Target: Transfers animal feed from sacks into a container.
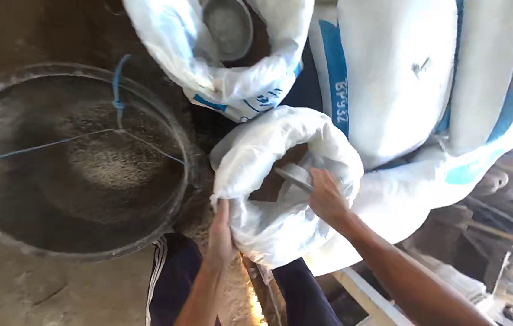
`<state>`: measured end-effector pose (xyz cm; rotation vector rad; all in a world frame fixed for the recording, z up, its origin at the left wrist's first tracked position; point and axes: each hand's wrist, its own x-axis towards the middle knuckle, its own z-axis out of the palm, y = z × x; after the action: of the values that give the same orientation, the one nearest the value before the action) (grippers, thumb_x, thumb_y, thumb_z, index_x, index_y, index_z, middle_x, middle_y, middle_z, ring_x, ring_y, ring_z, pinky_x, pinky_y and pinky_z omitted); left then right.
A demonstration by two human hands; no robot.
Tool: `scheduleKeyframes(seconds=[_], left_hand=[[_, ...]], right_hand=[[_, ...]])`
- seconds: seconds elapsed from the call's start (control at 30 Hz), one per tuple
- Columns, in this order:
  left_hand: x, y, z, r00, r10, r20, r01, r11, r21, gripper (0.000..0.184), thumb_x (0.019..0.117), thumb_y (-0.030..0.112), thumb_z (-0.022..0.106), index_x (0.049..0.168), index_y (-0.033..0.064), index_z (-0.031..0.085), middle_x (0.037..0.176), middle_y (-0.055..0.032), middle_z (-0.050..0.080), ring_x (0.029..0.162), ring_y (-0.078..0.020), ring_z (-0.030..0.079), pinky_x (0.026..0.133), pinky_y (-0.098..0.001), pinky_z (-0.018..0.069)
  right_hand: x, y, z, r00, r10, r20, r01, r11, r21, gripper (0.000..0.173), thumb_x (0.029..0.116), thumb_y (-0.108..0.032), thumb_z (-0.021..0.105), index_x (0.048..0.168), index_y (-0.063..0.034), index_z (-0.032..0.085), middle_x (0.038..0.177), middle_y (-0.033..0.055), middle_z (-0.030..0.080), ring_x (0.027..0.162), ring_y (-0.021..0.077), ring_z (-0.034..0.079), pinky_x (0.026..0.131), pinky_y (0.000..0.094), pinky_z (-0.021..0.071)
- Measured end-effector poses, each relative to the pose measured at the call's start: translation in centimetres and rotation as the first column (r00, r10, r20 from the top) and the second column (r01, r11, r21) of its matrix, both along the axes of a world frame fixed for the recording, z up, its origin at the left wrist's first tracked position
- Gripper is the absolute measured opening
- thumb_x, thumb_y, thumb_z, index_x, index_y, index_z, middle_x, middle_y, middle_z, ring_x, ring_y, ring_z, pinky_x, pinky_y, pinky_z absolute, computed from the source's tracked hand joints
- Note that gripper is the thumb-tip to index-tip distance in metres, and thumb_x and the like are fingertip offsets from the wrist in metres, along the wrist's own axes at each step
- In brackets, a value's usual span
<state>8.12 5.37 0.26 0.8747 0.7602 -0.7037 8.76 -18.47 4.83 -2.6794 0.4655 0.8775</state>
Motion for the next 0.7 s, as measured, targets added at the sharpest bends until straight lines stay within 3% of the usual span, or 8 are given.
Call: scheduleKeyframes(seconds=[0.07,0.1,0.2,0.27,0.37,0.43,0.6,0.7], left_hand=[[-0.6,-0.1,-0.2,0.996,0.048,0.077,-0.045,0.998,-0.044,0.043,0.1094,0.044,0.032,0.133,0.0144,0.052,0.112,0.0014,0.072,0.105,-0.009,0.07,0.091,-0.033,0.0607],[-1.1,-0.1,-0.2,0.992,0.067,0.105,-0.06,0.996,-0.062,0.039,0.1069,0.047,0.041,0.127,0.0179,0.057,0.111,0.0028,0.073,0.105,-0.0085,0.07,0.091,-0.0323,0.0609],[-2.1,0.5,-0.1,0.972,0.053,0.228,-0.032,0.995,-0.094,0.032,0.1008,0.05,0.055,0.117,0.0285,0.071,0.111,0.0075,0.075,0.106,-0.004,0.07,0.093,-0.0271,0.0588],[-2.5,0.6,0.0,0.948,0.02,0.318,0.003,0.997,-0.073,0.032,0.1039,0.047,0.049,0.119,0.0306,0.072,0.115,0.0108,0.075,0.109,0.0002,0.068,0.096,-0.0228,0.0559],[-3.0,0.5,0.5,0.946,0.029,0.324,-0.003,0.997,-0.081,0.032,0.1058,0.04,0.047,0.121,0.0287,0.073,0.116,0.0122,0.074,0.11,0.0036,0.066,0.097,-0.0189,0.0537],[-3.1,0.4,0.6,0.948,0.039,0.315,0.004,0.99,-0.138,0.033,0.1058,0.039,0.047,0.123,0.0281,0.073,0.118,0.0126,0.074,0.113,0.0043,0.065,0.099,-0.0183,0.0523],[-2.9,1.0,-0.8,0.941,0.038,0.337,0.051,0.967,-0.251,0.035,0.1055,0.039,0.048,0.127,0.0249,0.072,0.121,0.0104,0.074,0.114,0.0027,0.065,0.1,-0.0185,0.0518],[-3.3,1.1,-1.3,0.938,0.076,0.338,0.041,0.945,-0.325,0.035,0.1054,0.038,0.049,0.127,0.0226,0.072,0.121,0.0087,0.074,0.114,0.0015,0.066,0.1,-0.0188,0.0523]], right_hand=[[0.6,-2.2,-8.7,0.997,-0.005,0.072,0.009,0.998,-0.061,0.052,0.091,-0.002,0.066,0.14,0.0068,0.053,0.136,0.0349,0.055,0.129,0.0532,0.052,0.102,0.0669,0.0453],[1.3,-2.9,-12.4,0.985,0.028,0.173,-0.006,0.992,-0.123,0.045,0.09,-0.007,0.068,0.132,0.007,0.06,0.131,0.0339,0.059,0.124,0.052,0.057,0.097,0.066,0.0483],[4.1,-3.6,-18.2,0.979,-0.047,0.196,0.077,0.986,-0.149,0.039,0.0948,-0.023,0.067,0.123,0.0035,0.069,0.129,0.0297,0.064,0.125,0.0465,0.06,0.1,0.0642,0.0465],[5.1,-4.2,-20.2,0.993,-0.118,0.025,0.119,0.991,-0.052,0.043,0.0997,-0.028,0.063,0.128,0.0039,0.066,0.133,0.0299,0.062,0.13,0.0466,0.056,0.105,0.0657,0.0417],[3.1,-5.2,-24.7,0.963,-0.192,-0.188,0.226,0.958,0.179,0.041,0.1023,-0.032,0.062,0.125,0.0009,0.068,0.123,0.0274,0.067,0.121,0.0445,0.062,0.102,0.0635,0.0461],[1.7,-5.0,-25.8,0.934,-0.292,-0.205,0.348,0.87,0.35,0.039,0.1006,-0.03,0.067,0.126,-0.0007,0.069,0.123,0.0256,0.068,0.12,0.0407,0.062,0.105,0.06,0.0456],[0.1,-3.8,-25.9,0.851,-0.347,-0.395,0.518,0.682,0.516,0.04,0.1028,-0.028,0.064,0.127,0.0042,0.065,0.129,0.0242,0.065,0.123,0.0327,0.061,0.109,0.0508,0.0446],[1.1,-2.6,-22.9,0.828,-0.314,-0.464,0.55,0.616,0.564,0.033,0.1044,-0.023,0.061,0.119,0.0062,0.066,0.118,0.0202,0.067,0.11,0.0234,0.062,0.1,0.0425,0.0481]])
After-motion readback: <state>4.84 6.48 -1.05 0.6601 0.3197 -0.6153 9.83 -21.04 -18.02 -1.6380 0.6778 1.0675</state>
